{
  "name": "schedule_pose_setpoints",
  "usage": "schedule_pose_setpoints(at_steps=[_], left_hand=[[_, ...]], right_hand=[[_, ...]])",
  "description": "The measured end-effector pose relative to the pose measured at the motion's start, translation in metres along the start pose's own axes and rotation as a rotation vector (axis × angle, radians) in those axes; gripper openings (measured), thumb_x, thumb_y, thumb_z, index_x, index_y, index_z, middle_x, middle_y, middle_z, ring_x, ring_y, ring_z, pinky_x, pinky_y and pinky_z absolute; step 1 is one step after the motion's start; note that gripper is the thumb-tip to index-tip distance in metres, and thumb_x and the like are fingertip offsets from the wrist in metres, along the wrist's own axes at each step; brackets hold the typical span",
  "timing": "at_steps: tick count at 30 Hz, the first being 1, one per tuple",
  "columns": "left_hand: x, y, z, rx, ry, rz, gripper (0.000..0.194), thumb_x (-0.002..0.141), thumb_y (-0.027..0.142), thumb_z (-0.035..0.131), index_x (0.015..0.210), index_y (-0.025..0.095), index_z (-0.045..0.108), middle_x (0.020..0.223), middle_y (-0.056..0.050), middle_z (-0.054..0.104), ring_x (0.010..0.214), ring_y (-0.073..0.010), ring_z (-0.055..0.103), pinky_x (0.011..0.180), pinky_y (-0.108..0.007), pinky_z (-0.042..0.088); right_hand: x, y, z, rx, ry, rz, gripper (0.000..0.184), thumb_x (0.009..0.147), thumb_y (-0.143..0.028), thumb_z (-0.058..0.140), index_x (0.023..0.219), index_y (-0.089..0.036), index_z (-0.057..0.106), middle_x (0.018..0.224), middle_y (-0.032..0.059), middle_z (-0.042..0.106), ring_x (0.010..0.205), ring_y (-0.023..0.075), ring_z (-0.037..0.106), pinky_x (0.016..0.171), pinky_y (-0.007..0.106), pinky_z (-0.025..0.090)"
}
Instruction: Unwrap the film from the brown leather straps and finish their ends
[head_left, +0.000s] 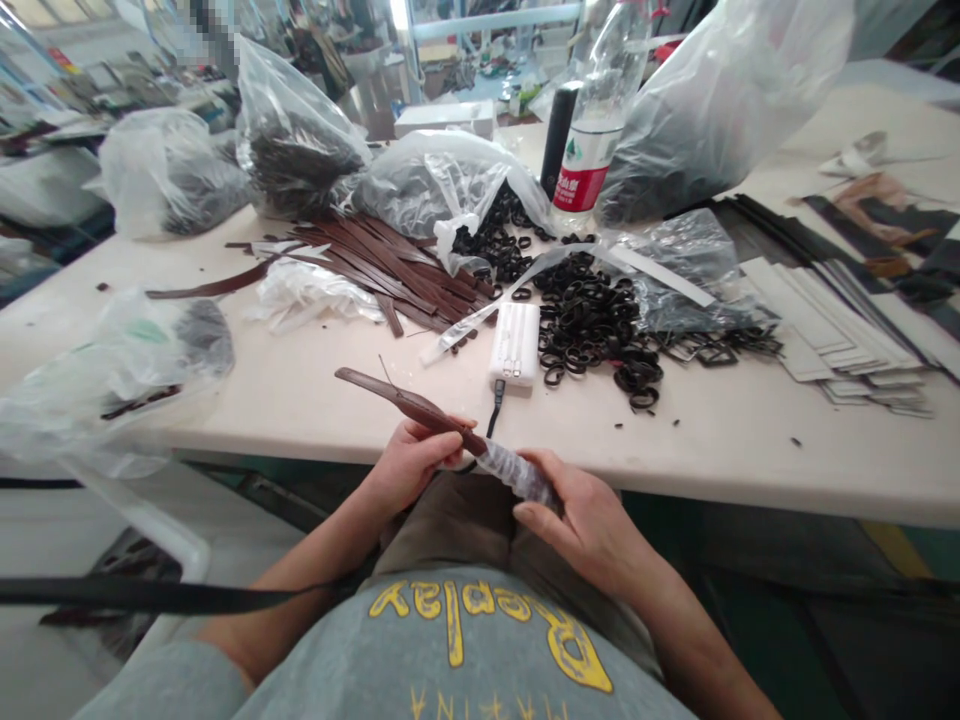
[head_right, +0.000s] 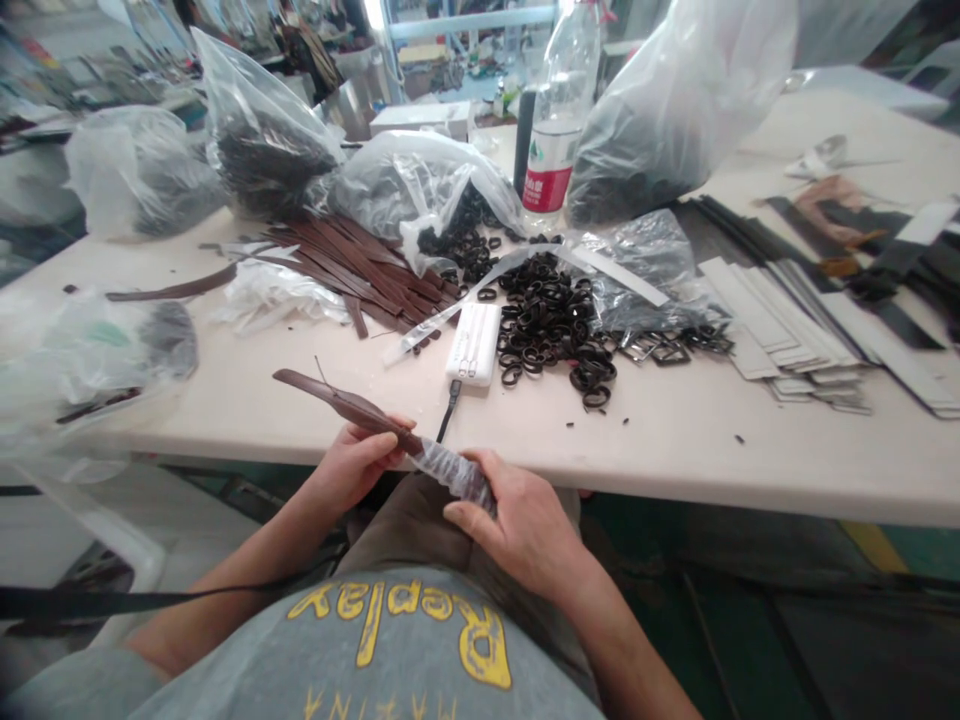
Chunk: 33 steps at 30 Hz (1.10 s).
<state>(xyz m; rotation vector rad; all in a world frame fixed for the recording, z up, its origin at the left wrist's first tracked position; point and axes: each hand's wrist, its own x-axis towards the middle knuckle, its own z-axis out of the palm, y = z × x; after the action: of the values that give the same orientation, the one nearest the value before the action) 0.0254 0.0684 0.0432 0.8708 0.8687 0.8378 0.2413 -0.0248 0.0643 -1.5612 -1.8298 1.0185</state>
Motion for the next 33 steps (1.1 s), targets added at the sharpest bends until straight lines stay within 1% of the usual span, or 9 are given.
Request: schedule_pose_setpoints(at_steps=[3,6,8,10,15,19,23,28,33], left_hand=[[0.002,0.004,-0.005,-0.030,0.025,0.065,0.034,0.065,0.036,0.084,0.090,0.014,0.079,0.071,-0.004,0.071,0.058,-0.0088,0.054,0.057,-0.021,0.043],[-0.004,0.000,-0.001,0.009,-0.064,0.041,0.041,0.070,0.037,0.082,0.105,0.017,0.077,0.093,-0.007,0.075,0.074,-0.0134,0.063,0.071,-0.025,0.049],[-0.009,-0.004,0.007,0.032,-0.161,-0.026,0.041,0.067,0.035,0.084,0.102,0.016,0.077,0.096,-0.007,0.075,0.081,-0.0167,0.065,0.078,-0.027,0.050],[-0.014,-0.005,0.014,0.041,-0.205,-0.052,0.036,0.065,0.036,0.086,0.091,0.013,0.079,0.089,-0.007,0.075,0.081,-0.0182,0.065,0.079,-0.028,0.050],[-0.013,0.006,0.014,-0.049,0.019,0.077,0.038,0.078,0.050,0.073,0.084,0.013,0.078,0.082,-0.007,0.074,0.077,-0.0169,0.064,0.077,-0.027,0.049],[-0.009,0.015,0.009,-0.163,0.028,0.123,0.037,0.078,0.049,0.074,0.084,0.012,0.078,0.083,-0.008,0.074,0.076,-0.0164,0.064,0.075,-0.027,0.049],[-0.010,0.021,0.013,-0.280,0.060,0.180,0.039,0.078,0.050,0.074,0.080,0.011,0.077,0.081,-0.009,0.073,0.074,-0.0171,0.064,0.074,-0.028,0.050],[-0.011,0.032,0.019,-0.403,0.119,0.275,0.036,0.078,0.047,0.074,0.079,0.011,0.075,0.081,-0.008,0.071,0.073,-0.0152,0.064,0.075,-0.026,0.050],[-0.008,0.040,0.009,-0.443,0.148,0.292,0.035,0.080,0.046,0.073,0.080,0.012,0.075,0.081,-0.007,0.070,0.074,-0.0146,0.065,0.072,-0.023,0.050]], right_hand=[[-0.010,0.013,-0.001,0.094,-0.042,0.030,0.019,0.093,-0.036,0.055,0.101,-0.021,0.063,0.089,0.0024,0.070,0.079,0.0208,0.063,0.070,0.030,0.046],[-0.011,0.016,0.010,0.057,0.047,0.061,0.017,0.091,-0.035,0.057,0.084,-0.021,0.062,0.070,-0.0021,0.062,0.063,0.0169,0.056,0.060,0.027,0.041],[-0.008,0.013,0.019,0.020,0.117,0.042,0.017,0.090,-0.035,0.059,0.081,-0.020,0.062,0.068,-0.0029,0.061,0.062,0.0160,0.055,0.059,0.027,0.039],[-0.003,0.008,0.026,0.001,0.148,0.001,0.018,0.089,-0.036,0.061,0.080,-0.020,0.062,0.068,-0.0031,0.062,0.062,0.0157,0.056,0.060,0.026,0.039],[0.004,-0.001,0.033,-0.091,0.219,-0.145,0.030,0.093,-0.042,0.057,0.073,-0.021,0.059,0.059,-0.0050,0.057,0.053,0.0132,0.053,0.053,0.024,0.038],[0.005,-0.001,0.037,-0.202,0.269,-0.266,0.038,0.098,-0.045,0.051,0.068,-0.022,0.053,0.054,-0.0068,0.049,0.046,0.0109,0.050,0.048,0.023,0.036],[0.005,0.003,0.043,-0.279,0.276,-0.366,0.039,0.100,-0.043,0.048,0.067,-0.022,0.049,0.053,-0.0070,0.048,0.044,0.0099,0.049,0.048,0.022,0.035],[0.003,0.012,0.054,-0.224,0.272,-0.366,0.038,0.100,-0.045,0.047,0.069,-0.023,0.050,0.055,-0.0071,0.048,0.045,0.0095,0.049,0.050,0.020,0.037],[0.003,0.019,0.065,-0.155,0.302,-0.331,0.041,0.097,-0.050,0.049,0.067,-0.022,0.053,0.053,-0.0060,0.049,0.044,0.0101,0.048,0.049,0.021,0.038]])
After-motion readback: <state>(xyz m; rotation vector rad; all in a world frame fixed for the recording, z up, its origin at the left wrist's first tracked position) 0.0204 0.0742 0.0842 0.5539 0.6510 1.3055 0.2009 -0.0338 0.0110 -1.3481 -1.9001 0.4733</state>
